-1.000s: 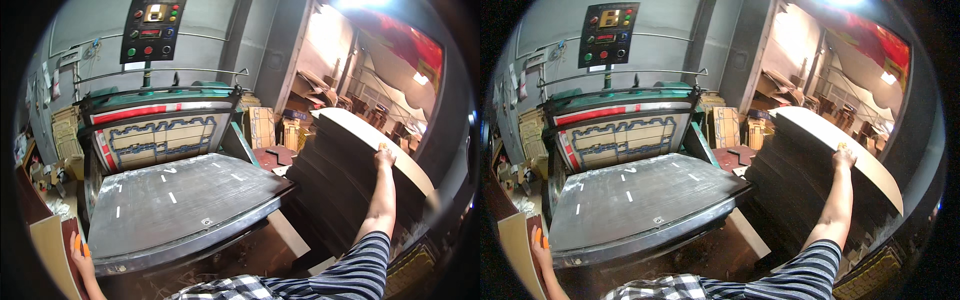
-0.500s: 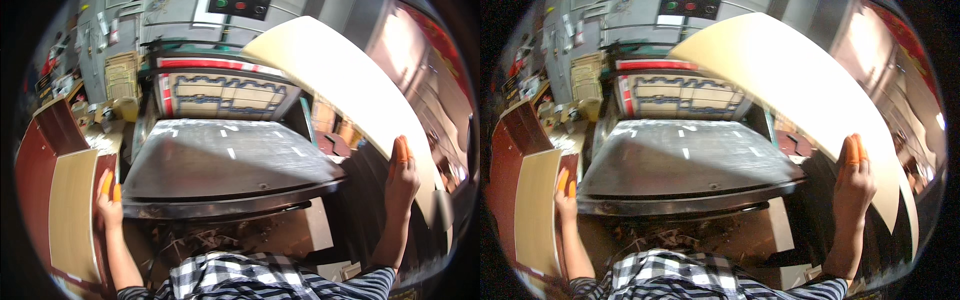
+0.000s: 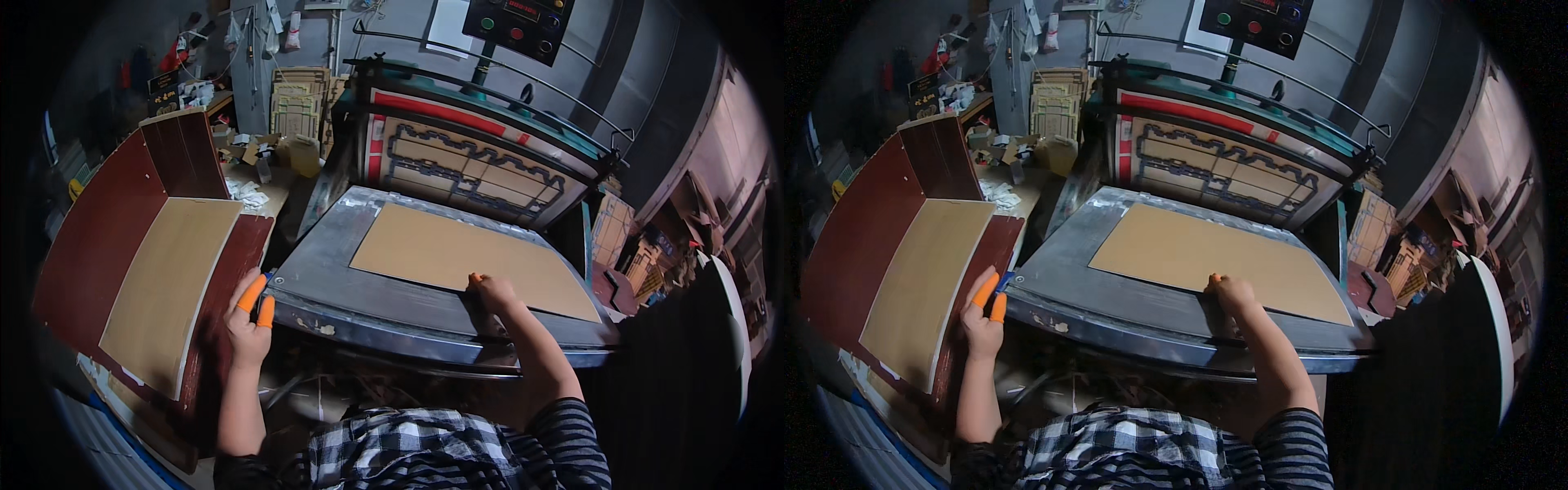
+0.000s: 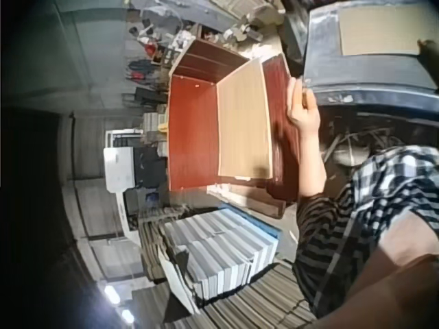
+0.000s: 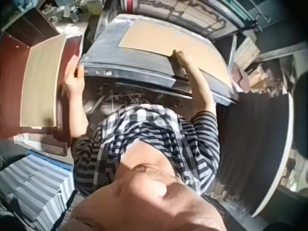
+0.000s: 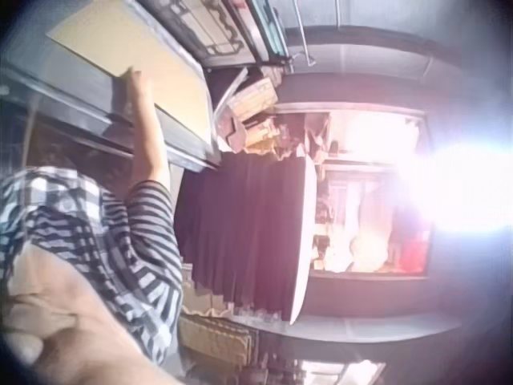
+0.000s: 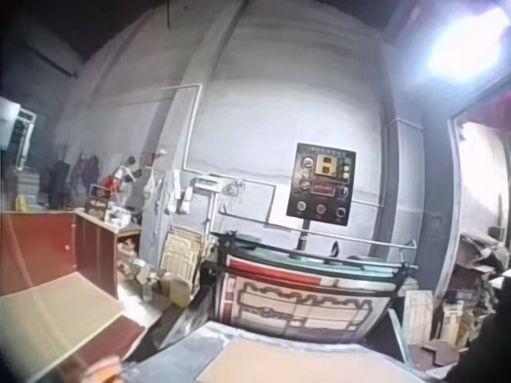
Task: The person places flat cardboard sheets onto a guillotine-style cutter, aligns them, and operates the machine to cut them. The cut pieces are then stacked on a nearby table.
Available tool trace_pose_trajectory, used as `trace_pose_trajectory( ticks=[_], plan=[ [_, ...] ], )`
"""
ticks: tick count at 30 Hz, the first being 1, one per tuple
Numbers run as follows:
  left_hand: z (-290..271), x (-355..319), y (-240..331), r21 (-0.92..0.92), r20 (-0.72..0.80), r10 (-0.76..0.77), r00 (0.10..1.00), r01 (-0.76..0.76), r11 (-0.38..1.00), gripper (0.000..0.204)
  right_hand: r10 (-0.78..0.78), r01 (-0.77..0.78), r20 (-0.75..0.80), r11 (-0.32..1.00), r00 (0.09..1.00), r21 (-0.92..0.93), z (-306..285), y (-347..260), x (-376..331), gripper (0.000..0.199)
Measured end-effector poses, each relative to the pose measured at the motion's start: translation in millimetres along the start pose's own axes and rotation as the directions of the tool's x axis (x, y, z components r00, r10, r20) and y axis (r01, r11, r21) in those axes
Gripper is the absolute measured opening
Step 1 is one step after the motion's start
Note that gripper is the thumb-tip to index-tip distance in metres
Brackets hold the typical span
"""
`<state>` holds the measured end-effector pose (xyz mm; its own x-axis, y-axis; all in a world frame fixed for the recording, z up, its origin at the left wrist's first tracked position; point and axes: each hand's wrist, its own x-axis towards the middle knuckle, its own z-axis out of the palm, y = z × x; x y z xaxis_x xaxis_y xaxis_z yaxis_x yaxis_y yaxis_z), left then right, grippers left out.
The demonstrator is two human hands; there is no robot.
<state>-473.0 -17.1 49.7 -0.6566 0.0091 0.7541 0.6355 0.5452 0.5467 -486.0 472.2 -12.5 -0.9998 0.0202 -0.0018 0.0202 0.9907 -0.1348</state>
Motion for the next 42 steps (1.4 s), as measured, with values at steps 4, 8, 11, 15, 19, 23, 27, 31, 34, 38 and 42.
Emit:
trace_pose_trajectory(
  ticks=[4, 8, 11, 15, 19, 23, 27, 31, 34, 38, 42],
  plan=[
    [6, -18, 0, -0.042, 0.048, -0.036, 0.998, 0.038, 0.998, 0.029, -0.037, 0.037, -0.024, 0.999, 0.999, 0.014, 15, -15, 12, 0.031],
    [43, -8, 17, -0.072, 0.202, -0.002, 0.979, 0.017, 0.997, 0.031, -0.002, 0.008, 0.051, 0.993, 0.999, -0.116, 33, 8, 34, 0.035],
    [77, 5, 31, -0.031, 0.375, 0.097, 0.922, -0.093, 0.995, 0.035, 0.0, 0.03, 0.18, 0.987, 0.984, -0.16, 14, -13, 42, 0.026],
    [167, 20, 54, 0.016, 0.736, 0.152, 0.659, -0.241, 0.97, 0.053, -0.016, 0.073, 0.298, 0.981, 0.954, -0.18, 16, 9, 48, 0.024],
    [245, 31, 80, 0.082, 0.913, 0.075, 0.401, -0.361, 0.929, 0.072, -0.167, 0.217, 0.329, 0.969, 0.929, -0.12, -13, 9, 54, 0.045],
    [274, 22, 64, 0.234, 0.932, -0.182, 0.312, -0.137, 0.962, 0.072, -0.173, 0.216, 0.514, 0.976, 0.84, -0.025, -23, 8, 74, 0.062],
    [280, 12, 61, 0.286, 0.922, -0.191, 0.336, -0.26, 0.922, 0.076, -0.088, -0.093, 0.58, 0.957, 0.81, 0.274, -16, 29, 71, 0.089],
    [274, 13, 87, 0.311, 0.932, -0.235, 0.278, -0.275, 0.91, 0.081, -0.193, 0.043, 0.621, 0.967, 0.76, 0.249, -30, 22, 64, 0.085],
    [275, 11, 84, 0.308, 0.939, -0.243, 0.244, -0.281, 0.909, 0.08, -0.041, -0.082, 0.466, 0.967, 0.884, 0.241, -38, 25, 60, 0.093],
    [274, 7, 81, 0.323, 0.933, -0.256, 0.252, -0.277, 0.905, 0.08, -0.047, 0.147, -0.464, 0.972, 0.885, 0.182, -118, 44, 102, 0.088],
    [274, 12, 85, 0.302, 0.936, -0.232, 0.264, -0.266, 0.915, 0.086, 0.212, -0.174, -0.658, 0.977, 0.722, 0.123, -278, 23, 136, 0.092]
  ],
)
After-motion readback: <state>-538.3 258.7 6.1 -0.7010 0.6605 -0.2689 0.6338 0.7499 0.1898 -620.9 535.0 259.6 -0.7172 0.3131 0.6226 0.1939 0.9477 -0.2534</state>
